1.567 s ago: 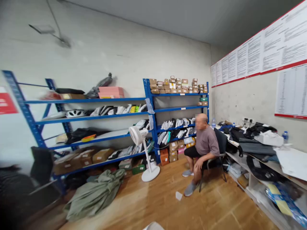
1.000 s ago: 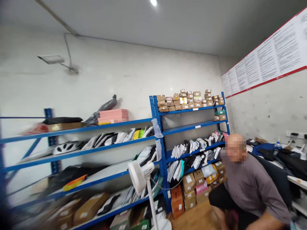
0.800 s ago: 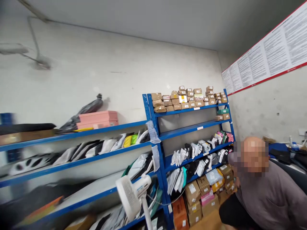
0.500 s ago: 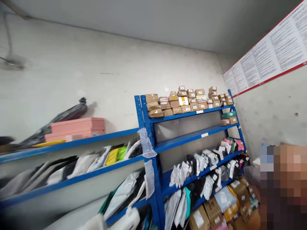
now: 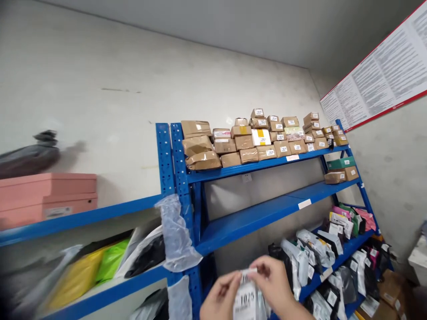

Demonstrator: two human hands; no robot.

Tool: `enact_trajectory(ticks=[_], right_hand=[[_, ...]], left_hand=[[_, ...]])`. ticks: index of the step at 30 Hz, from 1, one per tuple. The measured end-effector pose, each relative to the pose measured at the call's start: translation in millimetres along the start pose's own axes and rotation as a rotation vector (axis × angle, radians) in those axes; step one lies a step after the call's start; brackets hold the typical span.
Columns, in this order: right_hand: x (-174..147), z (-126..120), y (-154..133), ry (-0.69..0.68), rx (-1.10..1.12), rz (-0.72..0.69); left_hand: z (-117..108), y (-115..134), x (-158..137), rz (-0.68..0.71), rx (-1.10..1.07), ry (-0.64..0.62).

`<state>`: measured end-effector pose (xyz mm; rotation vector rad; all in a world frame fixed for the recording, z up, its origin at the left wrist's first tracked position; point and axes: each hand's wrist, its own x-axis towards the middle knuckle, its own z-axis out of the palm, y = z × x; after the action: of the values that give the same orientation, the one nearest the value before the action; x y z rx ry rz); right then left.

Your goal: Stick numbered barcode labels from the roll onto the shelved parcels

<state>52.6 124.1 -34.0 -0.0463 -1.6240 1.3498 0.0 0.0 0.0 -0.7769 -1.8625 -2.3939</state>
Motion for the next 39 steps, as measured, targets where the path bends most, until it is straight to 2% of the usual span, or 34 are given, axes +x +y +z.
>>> enact_trajectory(ticks=[1, 3, 5, 6, 9, 11, 13, 17, 19, 21, 23, 26, 29, 32, 33, 34, 37, 38, 39], right_hand=[[28.0, 11.6, -2.3, 0.007, 0.042, -0.034], [81.0, 32.2, -4.2, 0.036, 0.115, -0.085], [126.2, 48.0, -1.5, 0.052, 0.118, -0.152], [145.5, 54.0, 1.0, 0.062, 0.089, -0.203], [194.9, 66.8, 8.4, 0.106, -0.043, -0.390], [225.3, 72.7, 11.3, 0.140, -0.109, -0.487], [256.4, 78.1, 12.5, 0.155, -0.143, -0.536], [322.4, 85.4, 7.9, 0.141, -0.175, -0.584], [358.3, 83.5, -1.4, 0.132, -0.174, -0.627], [396.9, 75.4, -15.6, 0.182, -0.179, -0.662], [436.1, 62.4, -30.9, 0.289, -0.205, -0.644], [483.1, 43.4, -45.8, 0.294, -0.281, -0.587], [498.8, 36.0, -48.0, 0.275, -0.376, -0.569], [483.2, 37.7, -44.5, 0.427, -0.489, -0.618], [474.6, 38.8, -43.0, 0.423, -0.514, -0.658], [465.9, 40.1, -41.4, 0.337, -0.514, -0.697], [447.2, 44.1, -35.4, -0.186, -0.348, -0.717], [444.7, 45.5, -33.4, -0.298, -0.269, -0.677], [444.1, 47.0, -31.7, -0.351, -0.190, -0.622]], left_hand=[[3.6, 5.5, 30.0, 0.003, -0.049, -0.033], [10.2, 16.6, 83.0, -0.084, -0.180, -0.094], [16.0, 24.0, 128.2, -0.151, -0.251, -0.167], [18.8, 25.6, 148.9, -0.142, -0.247, -0.199], [29.7, 24.3, 206.9, 0.024, -0.139, -0.208], [39.6, 23.1, 242.1, 0.163, -0.070, -0.150], [50.3, 25.6, 272.3, 0.235, -0.056, -0.102], [66.3, 44.1, 313.8, 0.172, -0.091, -0.251], [70.7, 53.6, 325.8, 0.155, -0.077, -0.270], [74.0, 58.5, 334.2, 0.165, -0.030, -0.243], [77.1, 58.6, 340.7, 0.213, 0.040, -0.250], [81.9, 56.1, 350.1, 0.306, 0.108, -0.304], [87.6, 58.1, 359.7, 0.344, 0.070, -0.328], [94.4, 65.7, 368.1, 0.377, 0.065, -0.375], [96.8, 68.7, 370.7, 0.412, 0.080, -0.384], [99.3, 72.0, 373.2, 0.460, 0.096, -0.379], [107.4, 82.3, 380.5, 0.609, 0.097, -0.298], [110.3, 85.7, 382.7, 0.635, 0.083, -0.262], [113.1, 89.1, 384.8, 0.656, 0.075, -0.223]])
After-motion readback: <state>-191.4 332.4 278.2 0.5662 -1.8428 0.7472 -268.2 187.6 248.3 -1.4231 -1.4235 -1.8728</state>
